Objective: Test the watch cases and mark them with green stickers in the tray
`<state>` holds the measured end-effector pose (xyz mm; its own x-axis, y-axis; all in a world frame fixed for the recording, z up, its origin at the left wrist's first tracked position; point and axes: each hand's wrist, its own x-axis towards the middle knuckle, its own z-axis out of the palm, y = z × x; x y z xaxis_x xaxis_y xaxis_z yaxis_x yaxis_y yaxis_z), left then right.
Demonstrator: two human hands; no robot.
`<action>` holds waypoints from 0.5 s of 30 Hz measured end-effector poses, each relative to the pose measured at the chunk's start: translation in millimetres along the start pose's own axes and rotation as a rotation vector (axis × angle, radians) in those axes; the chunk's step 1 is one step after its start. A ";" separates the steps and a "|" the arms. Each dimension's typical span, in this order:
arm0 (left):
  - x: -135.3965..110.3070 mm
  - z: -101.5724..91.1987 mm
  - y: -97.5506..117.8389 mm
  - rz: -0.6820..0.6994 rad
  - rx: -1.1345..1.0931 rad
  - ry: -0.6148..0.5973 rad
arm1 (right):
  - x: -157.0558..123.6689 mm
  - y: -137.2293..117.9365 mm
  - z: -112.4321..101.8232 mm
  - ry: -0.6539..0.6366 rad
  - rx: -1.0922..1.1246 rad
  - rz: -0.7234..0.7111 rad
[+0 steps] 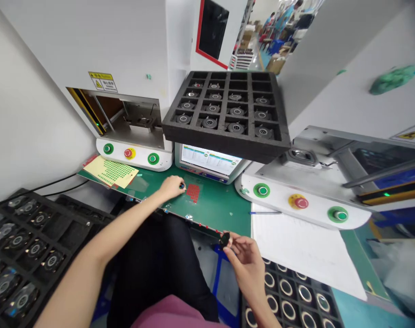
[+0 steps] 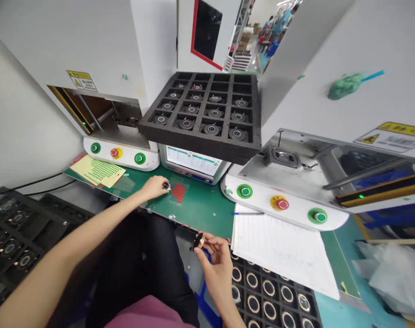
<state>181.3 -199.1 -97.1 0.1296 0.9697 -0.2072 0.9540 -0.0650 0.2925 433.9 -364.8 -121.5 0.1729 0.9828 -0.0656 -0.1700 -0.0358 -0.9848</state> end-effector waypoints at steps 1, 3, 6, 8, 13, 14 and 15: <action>1.4 -16.7 -10.0 0.002 0.011 0.029 | 2.1 2.0 -2.8 0.013 -0.003 0.002; 8.5 -56.7 -37.4 -0.034 0.047 0.126 | 8.1 7.3 -8.7 0.043 -0.026 -0.001; 29.6 -119.3 -88.1 -0.141 0.124 0.299 | 21.2 15.7 -14.9 0.075 -0.096 0.006; 47.8 -152.4 -120.9 -0.200 0.168 0.382 | 31.7 20.2 -15.9 0.092 -0.137 0.037; 104.3 -189.9 -181.2 -0.274 0.214 0.409 | 52.4 31.5 -11.9 0.127 -0.078 0.149; 116.6 -191.9 -189.0 -0.280 0.216 0.393 | 54.8 34.7 -12.3 0.143 -0.058 0.143; 128.6 -192.9 -195.5 -0.281 0.216 0.370 | 56.9 38.1 -13.9 0.159 -0.050 0.127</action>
<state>-40.6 -16.3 -0.8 -0.2069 0.9727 0.1054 0.9775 0.2009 0.0649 450.8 -312.7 -165.0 0.3046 0.9289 -0.2107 -0.1527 -0.1707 -0.9734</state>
